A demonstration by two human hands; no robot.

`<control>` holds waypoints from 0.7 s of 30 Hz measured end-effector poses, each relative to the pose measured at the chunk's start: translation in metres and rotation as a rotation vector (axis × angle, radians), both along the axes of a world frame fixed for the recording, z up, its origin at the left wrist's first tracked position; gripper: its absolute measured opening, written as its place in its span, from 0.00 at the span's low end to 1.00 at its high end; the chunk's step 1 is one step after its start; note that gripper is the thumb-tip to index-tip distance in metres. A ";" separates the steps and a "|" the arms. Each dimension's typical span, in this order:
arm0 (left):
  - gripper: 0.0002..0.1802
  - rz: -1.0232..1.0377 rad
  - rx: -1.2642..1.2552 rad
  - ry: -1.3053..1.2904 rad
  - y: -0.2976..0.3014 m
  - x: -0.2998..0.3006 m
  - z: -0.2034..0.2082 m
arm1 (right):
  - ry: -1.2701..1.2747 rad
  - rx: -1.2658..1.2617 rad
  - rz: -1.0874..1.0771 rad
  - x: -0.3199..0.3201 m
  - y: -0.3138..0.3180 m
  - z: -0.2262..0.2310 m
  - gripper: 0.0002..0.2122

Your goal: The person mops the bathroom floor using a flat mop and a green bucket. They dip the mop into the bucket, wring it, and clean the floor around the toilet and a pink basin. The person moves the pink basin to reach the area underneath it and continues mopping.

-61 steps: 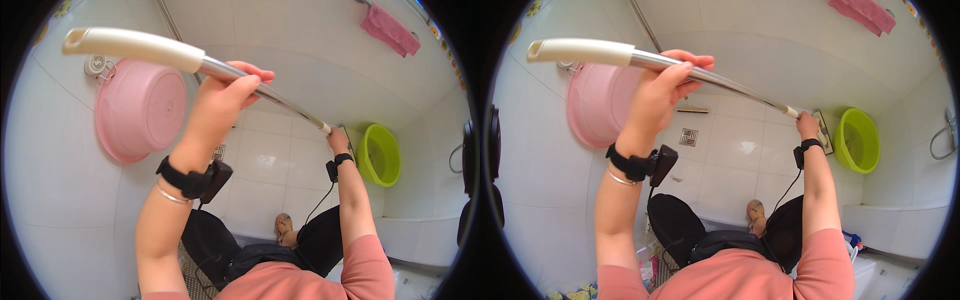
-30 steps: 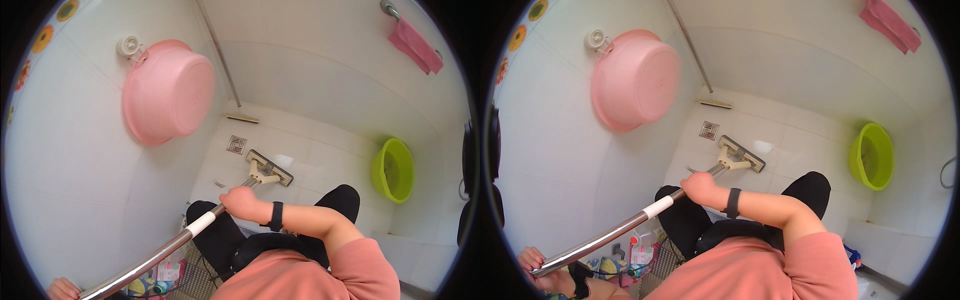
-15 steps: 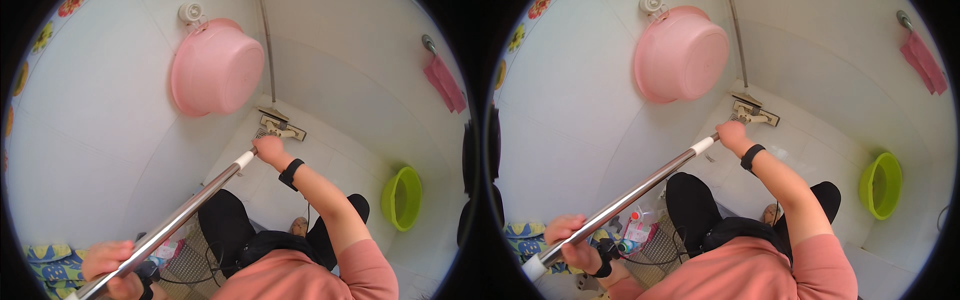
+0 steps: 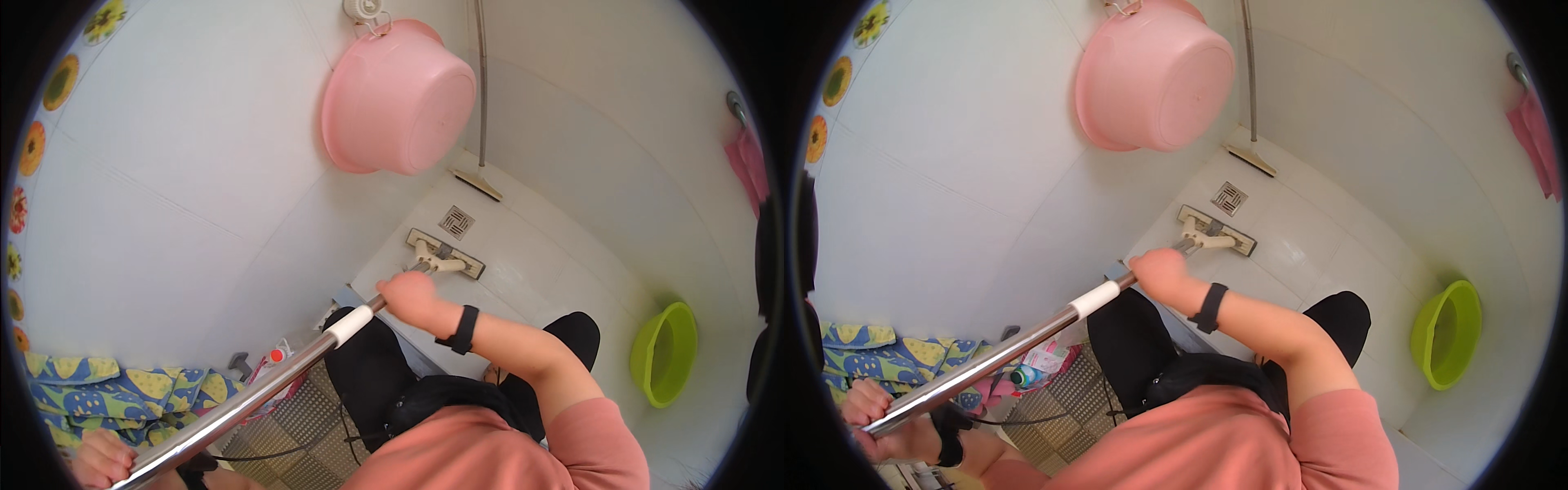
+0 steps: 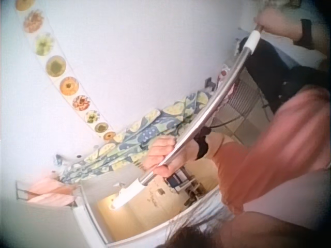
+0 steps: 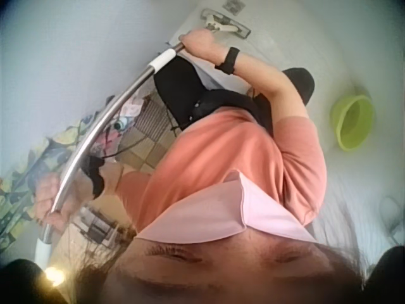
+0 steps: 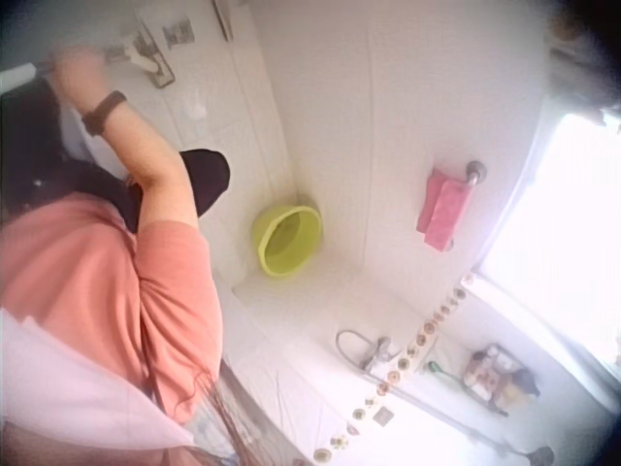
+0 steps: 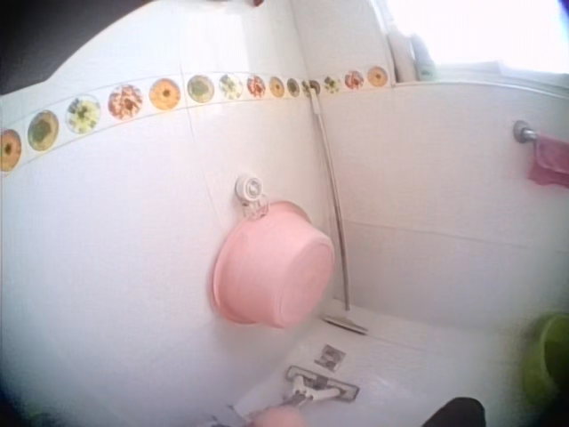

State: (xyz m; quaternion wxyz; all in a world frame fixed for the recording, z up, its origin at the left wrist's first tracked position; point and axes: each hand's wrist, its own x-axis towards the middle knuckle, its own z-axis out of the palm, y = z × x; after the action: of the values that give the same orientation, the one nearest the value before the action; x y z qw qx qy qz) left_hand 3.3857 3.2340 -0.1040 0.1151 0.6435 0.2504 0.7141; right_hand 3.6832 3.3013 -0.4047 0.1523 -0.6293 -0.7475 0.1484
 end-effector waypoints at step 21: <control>0.13 -0.111 -0.200 0.131 0.023 -0.003 -0.065 | -0.065 0.089 -0.029 0.031 0.076 -0.055 0.03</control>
State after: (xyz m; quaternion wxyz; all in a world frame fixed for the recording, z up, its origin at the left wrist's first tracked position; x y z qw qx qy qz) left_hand 3.3830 3.2569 -0.1685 0.2014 0.6869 0.2915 0.6345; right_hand 3.7141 3.3773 -0.4598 0.1579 -0.6372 -0.7487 0.0924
